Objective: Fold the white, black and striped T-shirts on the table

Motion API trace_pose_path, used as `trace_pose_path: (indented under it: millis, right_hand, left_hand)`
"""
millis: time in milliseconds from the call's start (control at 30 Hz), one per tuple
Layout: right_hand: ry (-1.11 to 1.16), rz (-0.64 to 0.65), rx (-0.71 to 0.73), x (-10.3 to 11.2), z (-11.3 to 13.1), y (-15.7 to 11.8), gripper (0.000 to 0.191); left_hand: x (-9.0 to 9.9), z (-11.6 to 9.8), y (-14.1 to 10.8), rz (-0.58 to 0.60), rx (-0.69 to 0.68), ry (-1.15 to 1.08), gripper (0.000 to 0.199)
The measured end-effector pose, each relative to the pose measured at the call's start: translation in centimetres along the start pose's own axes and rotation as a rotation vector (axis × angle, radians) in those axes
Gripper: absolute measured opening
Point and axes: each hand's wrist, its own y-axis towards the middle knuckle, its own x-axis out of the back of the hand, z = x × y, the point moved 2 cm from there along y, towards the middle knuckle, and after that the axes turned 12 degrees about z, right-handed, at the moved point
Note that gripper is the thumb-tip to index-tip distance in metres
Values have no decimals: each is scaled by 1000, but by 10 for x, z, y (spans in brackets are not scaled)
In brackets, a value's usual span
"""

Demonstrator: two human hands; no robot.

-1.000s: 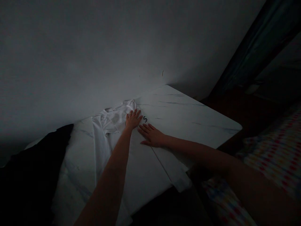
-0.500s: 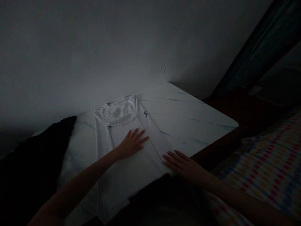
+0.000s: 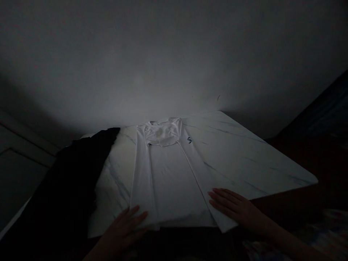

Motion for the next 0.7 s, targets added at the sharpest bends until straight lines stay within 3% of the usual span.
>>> trace_pose_path:
  millis: [167, 267, 333, 400, 467, 533, 600, 700]
  right_hand:
    - [169, 200, 112, 53, 2, 5, 51]
    - [396, 228, 51, 81, -19, 28, 30]
    - [437, 180, -17, 89, -54, 63, 36]
    - [355, 143, -141, 86, -105, 113, 37]
    - [268, 128, -351, 76, -165, 172, 30]
    - [217, 193, -508, 62, -220, 229, 23]
    - [183, 224, -615, 47, -264, 276, 32]
    - [173, 256, -650, 24, -308, 320, 41]
  left_hand:
    - [62, 36, 21, 62, 56, -383, 41]
    - [99, 71, 59, 70, 56, -463, 26]
    - [118, 99, 105, 37, 72, -466, 24]
    - [132, 133, 162, 3, 157, -449, 24]
    - [139, 169, 223, 2, 335, -413, 20]
    - [142, 205, 276, -31, 545, -392, 21]
    - [138, 235, 314, -76, 701, -392, 29]
    - [123, 265, 344, -75, 825, -437, 38]
